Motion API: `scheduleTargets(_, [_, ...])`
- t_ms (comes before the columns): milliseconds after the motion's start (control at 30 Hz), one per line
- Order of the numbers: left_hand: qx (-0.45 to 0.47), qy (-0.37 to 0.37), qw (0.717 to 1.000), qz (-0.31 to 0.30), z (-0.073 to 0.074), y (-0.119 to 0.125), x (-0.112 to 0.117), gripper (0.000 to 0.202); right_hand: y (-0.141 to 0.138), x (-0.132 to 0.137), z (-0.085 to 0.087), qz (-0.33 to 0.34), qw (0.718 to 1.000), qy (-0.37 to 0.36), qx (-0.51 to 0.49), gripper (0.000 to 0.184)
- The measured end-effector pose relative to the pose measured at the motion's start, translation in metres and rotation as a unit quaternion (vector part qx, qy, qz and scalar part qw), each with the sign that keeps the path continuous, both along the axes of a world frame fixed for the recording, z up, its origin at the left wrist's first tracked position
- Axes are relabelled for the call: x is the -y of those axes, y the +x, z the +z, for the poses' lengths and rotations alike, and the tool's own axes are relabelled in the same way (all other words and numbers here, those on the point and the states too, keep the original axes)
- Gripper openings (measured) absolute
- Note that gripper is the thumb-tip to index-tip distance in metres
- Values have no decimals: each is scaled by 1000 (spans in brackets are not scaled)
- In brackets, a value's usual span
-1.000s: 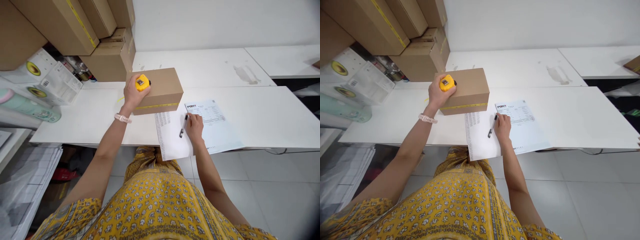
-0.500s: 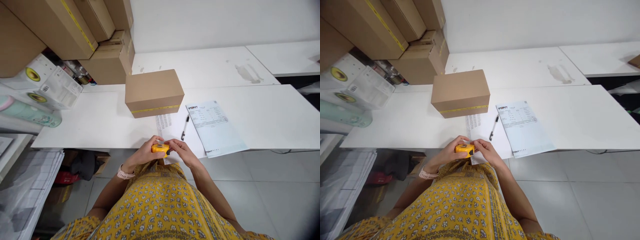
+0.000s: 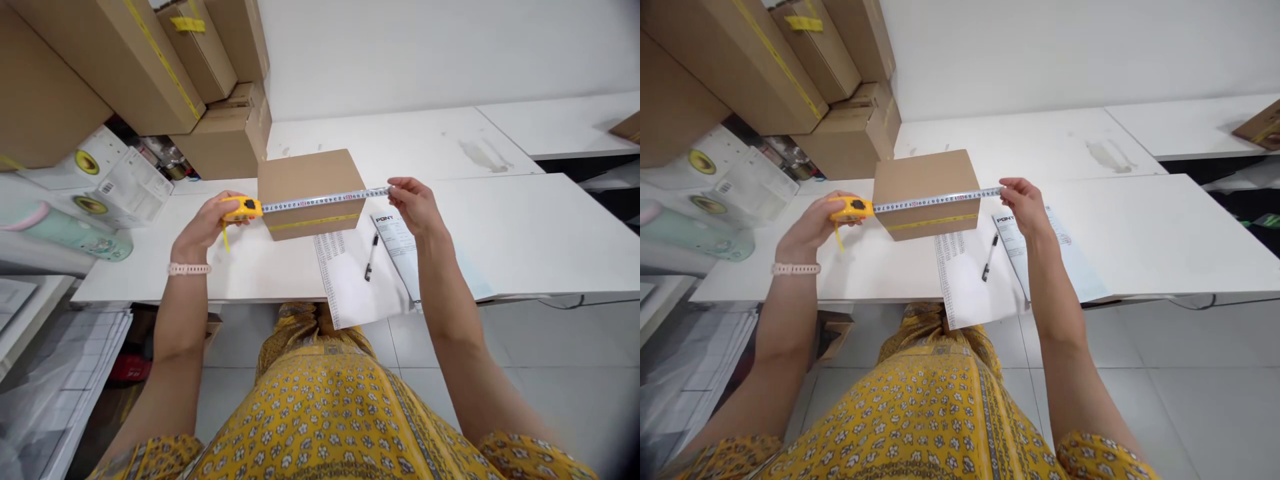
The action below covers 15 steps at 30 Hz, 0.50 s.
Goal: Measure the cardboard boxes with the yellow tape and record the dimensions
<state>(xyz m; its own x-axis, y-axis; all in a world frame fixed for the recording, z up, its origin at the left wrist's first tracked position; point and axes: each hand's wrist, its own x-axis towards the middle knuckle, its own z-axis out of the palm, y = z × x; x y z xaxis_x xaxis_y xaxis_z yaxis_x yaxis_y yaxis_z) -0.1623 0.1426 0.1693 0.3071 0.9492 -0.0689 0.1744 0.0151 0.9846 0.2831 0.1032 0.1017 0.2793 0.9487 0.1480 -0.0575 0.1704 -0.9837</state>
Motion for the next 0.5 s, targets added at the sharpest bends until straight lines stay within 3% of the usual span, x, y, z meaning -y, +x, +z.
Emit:
scheduleTargets(133, [6,-50,998,30,5,-8,-49,32,-11,-66,0,-24,999,10,48,15])
scheduleTargets(233, [3,-75,997,32,7,-5,-66,36,-29,-93,-2,-49,997,-21,63,14])
scheduleTargets(500, [21,-96,994,37,10,-1,-79,35,-58,-98,0,-50,993,-77,68,37])
